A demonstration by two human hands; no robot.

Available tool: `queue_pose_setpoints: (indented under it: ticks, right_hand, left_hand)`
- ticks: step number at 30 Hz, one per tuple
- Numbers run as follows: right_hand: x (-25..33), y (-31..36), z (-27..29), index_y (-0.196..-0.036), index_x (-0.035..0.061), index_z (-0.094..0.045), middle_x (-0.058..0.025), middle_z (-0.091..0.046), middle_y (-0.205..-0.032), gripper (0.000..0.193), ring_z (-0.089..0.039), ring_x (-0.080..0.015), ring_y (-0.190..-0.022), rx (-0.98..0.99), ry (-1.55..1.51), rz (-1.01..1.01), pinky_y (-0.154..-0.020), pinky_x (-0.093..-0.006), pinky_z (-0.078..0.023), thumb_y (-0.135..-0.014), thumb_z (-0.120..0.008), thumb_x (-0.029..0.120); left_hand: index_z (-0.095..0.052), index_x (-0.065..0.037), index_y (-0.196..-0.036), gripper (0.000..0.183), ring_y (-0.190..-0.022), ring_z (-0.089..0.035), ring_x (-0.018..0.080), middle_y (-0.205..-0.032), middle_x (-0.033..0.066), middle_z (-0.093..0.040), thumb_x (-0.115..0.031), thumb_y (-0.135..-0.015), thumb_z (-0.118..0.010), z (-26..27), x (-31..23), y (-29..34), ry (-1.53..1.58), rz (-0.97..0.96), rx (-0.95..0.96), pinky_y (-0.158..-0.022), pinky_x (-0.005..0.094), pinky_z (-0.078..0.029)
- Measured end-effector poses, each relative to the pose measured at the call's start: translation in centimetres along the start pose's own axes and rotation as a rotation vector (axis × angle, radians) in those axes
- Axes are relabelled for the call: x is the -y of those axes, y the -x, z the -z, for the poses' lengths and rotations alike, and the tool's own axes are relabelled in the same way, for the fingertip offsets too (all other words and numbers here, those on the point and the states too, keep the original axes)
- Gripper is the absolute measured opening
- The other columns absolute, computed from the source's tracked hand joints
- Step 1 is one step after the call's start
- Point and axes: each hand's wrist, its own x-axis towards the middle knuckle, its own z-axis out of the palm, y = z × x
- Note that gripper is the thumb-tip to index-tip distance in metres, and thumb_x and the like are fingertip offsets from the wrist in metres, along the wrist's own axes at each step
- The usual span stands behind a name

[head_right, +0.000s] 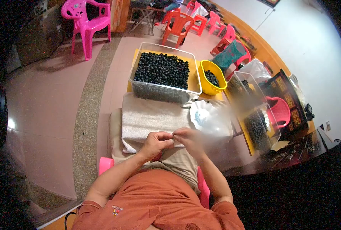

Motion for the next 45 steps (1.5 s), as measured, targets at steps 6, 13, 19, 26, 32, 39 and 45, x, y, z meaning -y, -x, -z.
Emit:
queue_pose_setpoints:
  ticks: [6, 13, 19, 26, 32, 39, 45]
  right_hand:
    - [-1.8, 0.4, -1.3, -0.095, -0.0035, -0.066, -0.0093, -0.063, -0.101, 0.013, -0.059, -0.018, -0.093, -0.126, -0.188, 0.02, -0.083, -0.0292, -0.046, -0.083, -0.067, 0.001]
    - [-1.4, 0.9, -1.0, -0.096, -0.0038, -0.065, -0.0099, -0.063, -0.098, 0.012, -0.06, -0.0177, -0.09, -0.107, -0.028, 0.141, -0.079, -0.0291, -0.048, -0.084, -0.066, -0.001]
    - [-0.3, 0.4, -0.3, -0.094, 0.0008, -0.063, -0.0123, -0.065, -0.092, 0.012, -0.063, -0.0232, -0.081, -0.024, 0.318, 0.376, -0.069, -0.0316, -0.05, -0.084, -0.067, 0.0]
    - [1.4, 0.3, 0.1, -0.092, 0.0036, -0.065, -0.011, -0.064, -0.089, 0.014, -0.063, -0.0245, -0.078, 0.065, 0.526, 0.44, -0.066, -0.0326, -0.05, -0.079, -0.07, 0.001]
    - [1.6, 0.9, 0.8, -0.094, 0.0019, -0.065, -0.011, -0.063, -0.09, 0.012, -0.063, -0.0217, -0.078, 0.155, 0.392, 0.327, -0.067, -0.0308, -0.05, -0.082, -0.067, 0.002]
    - [1.8, 1.4, 1.4, -0.101, -0.0026, -0.066, -0.0074, -0.058, -0.099, 0.012, -0.057, -0.0141, -0.092, 0.242, -0.143, -0.073, -0.078, -0.0258, -0.047, -0.089, -0.062, -0.001]
    - [1.8, 1.3, 1.8, -0.098, -0.0026, -0.065, -0.0069, -0.06, -0.099, 0.01, -0.057, -0.0139, -0.094, 0.315, -0.136, -0.036, -0.082, -0.0263, -0.045, -0.089, -0.064, 0.001]
  left_hand:
    - [-0.064, 0.002, -0.108, 0.023, -0.081, -0.065, 0.0118, -0.093, 0.0042, -0.067, -0.007, -0.087, -0.067, 0.6, 0.2, -0.1, 0.199, 0.133, 0.12, -0.076, 0.0249, -0.054]
    - [-0.064, 0.001, -0.106, 0.02, -0.082, -0.066, 0.0142, -0.092, 0.0045, -0.066, -0.007, -0.088, -0.066, 0.8, -0.1, -0.1, 0.267, 0.178, 0.086, -0.078, 0.027, -0.057]
    - [-0.064, 0.001, -0.107, 0.021, -0.08, -0.064, 0.011, -0.095, 0.0048, -0.066, -0.006, -0.088, -0.066, 1.1, -0.1, -0.2, 0.09, 0.136, 0.136, -0.075, 0.0243, -0.054]
    - [-0.064, 0.002, -0.11, 0.023, -0.082, -0.061, 0.0085, -0.096, 0.0038, -0.066, -0.005, -0.088, -0.064, 0.9, -0.2, -0.2, -0.035, 0.116, 0.165, -0.075, 0.0239, -0.053]
    - [-0.063, 0.001, -0.101, 0.015, -0.083, -0.06, 0.0083, -0.093, 0.0025, -0.066, -0.003, -0.087, -0.065, 0.7, 0.3, -0.1, -0.09, 0.078, 0.161, -0.074, 0.0239, -0.051]
    - [-0.062, -0.002, -0.093, 0.009, -0.074, -0.058, 0.0071, -0.085, 0.0019, -0.064, -0.003, -0.086, -0.067, 1.0, 0.4, -0.4, -0.009, 0.065, 0.16, -0.068, 0.0228, -0.049]
    - [-0.063, -0.001, -0.094, 0.01, -0.074, -0.06, 0.0074, -0.084, 0.0027, -0.066, -0.005, -0.086, -0.068, 1.1, 0.4, -0.5, 0.034, 0.059, 0.147, -0.067, 0.0219, -0.051]
